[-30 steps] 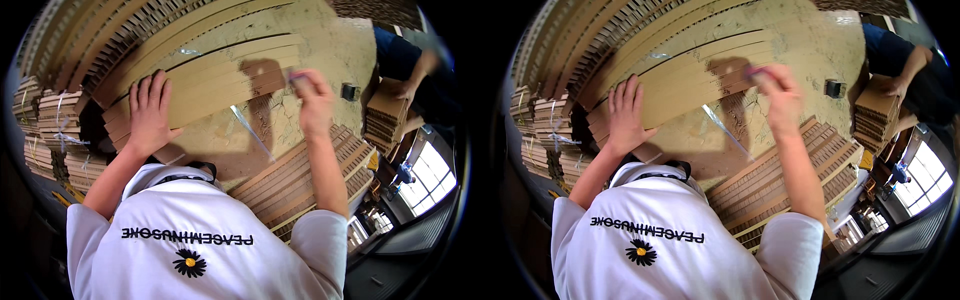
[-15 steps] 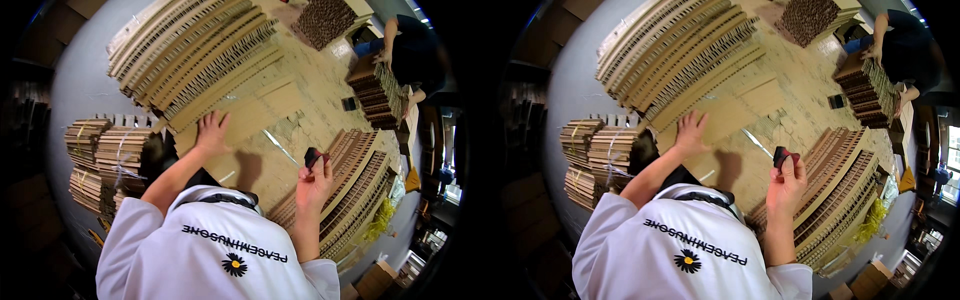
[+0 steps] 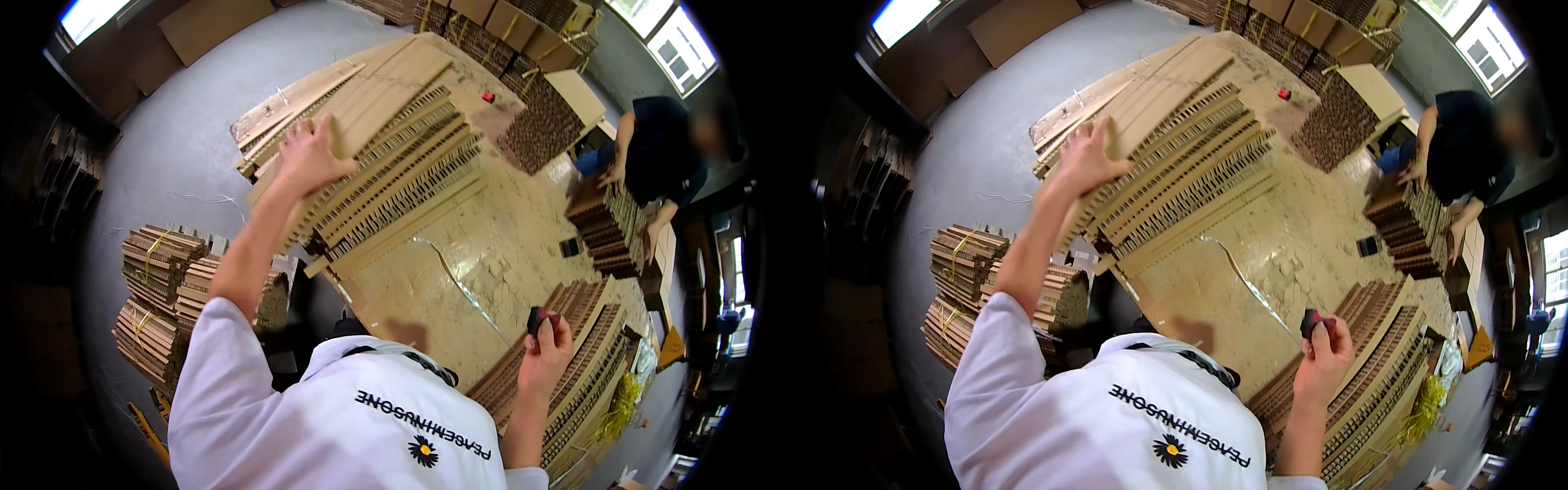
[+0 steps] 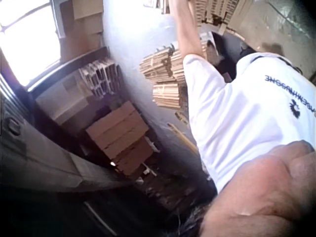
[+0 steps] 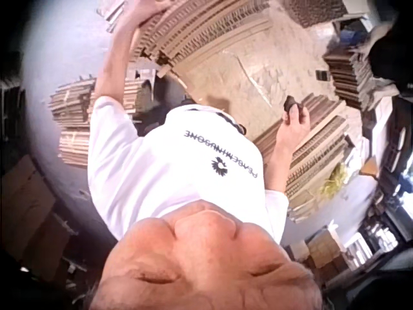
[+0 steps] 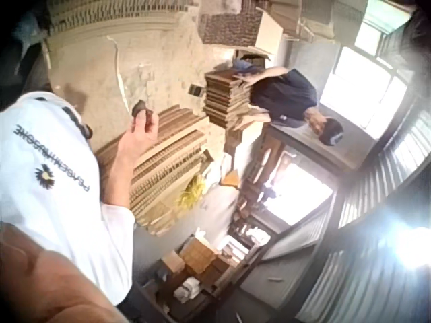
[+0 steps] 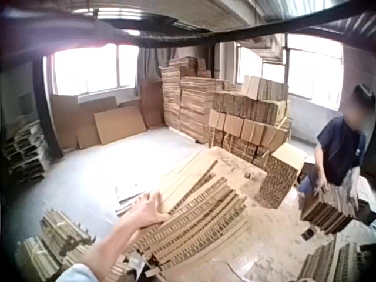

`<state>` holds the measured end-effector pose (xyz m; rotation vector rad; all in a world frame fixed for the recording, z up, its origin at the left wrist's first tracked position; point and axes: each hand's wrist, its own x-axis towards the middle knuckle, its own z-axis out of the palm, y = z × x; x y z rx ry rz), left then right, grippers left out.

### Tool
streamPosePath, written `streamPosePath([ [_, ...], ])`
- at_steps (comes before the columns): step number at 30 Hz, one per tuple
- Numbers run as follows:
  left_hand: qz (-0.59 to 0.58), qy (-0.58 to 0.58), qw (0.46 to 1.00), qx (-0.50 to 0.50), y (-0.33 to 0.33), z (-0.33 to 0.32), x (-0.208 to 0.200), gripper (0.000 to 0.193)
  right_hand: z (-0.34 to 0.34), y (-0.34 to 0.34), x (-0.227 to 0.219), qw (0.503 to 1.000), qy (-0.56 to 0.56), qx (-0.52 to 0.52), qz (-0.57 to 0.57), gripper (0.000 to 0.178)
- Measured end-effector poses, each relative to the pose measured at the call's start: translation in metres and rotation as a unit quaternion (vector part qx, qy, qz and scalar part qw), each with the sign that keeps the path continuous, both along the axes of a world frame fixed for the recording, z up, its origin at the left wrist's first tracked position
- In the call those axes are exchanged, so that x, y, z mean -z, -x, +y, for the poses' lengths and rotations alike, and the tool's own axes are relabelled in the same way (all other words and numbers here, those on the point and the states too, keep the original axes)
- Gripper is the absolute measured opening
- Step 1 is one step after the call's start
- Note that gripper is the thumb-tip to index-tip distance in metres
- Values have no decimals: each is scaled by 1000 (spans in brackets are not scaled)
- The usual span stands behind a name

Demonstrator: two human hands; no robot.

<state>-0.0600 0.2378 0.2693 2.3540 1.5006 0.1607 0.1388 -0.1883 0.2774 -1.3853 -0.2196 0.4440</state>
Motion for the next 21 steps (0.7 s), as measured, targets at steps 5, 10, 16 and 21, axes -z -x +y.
streamPosePath([
  [5, -140, 159, 977, -14, 56, 141, 5, 116, 13, 24, 13, 999, 18, 42, 15, 11],
  [10, -119, 189, 974, 41, 64, 217, 51, 122, 21, 37, 27, 997, 30, 64, 34, 14],
  [16, -34, 226, 959, 166, 55, 261, 106, 130, 48, 55, 26, 994, 47, 97, 35, 17],
  [21, -55, 267, 947, 172, 40, 270, 133, 115, 22, 71, 19, 980, 38, 191, 41, 18],
])
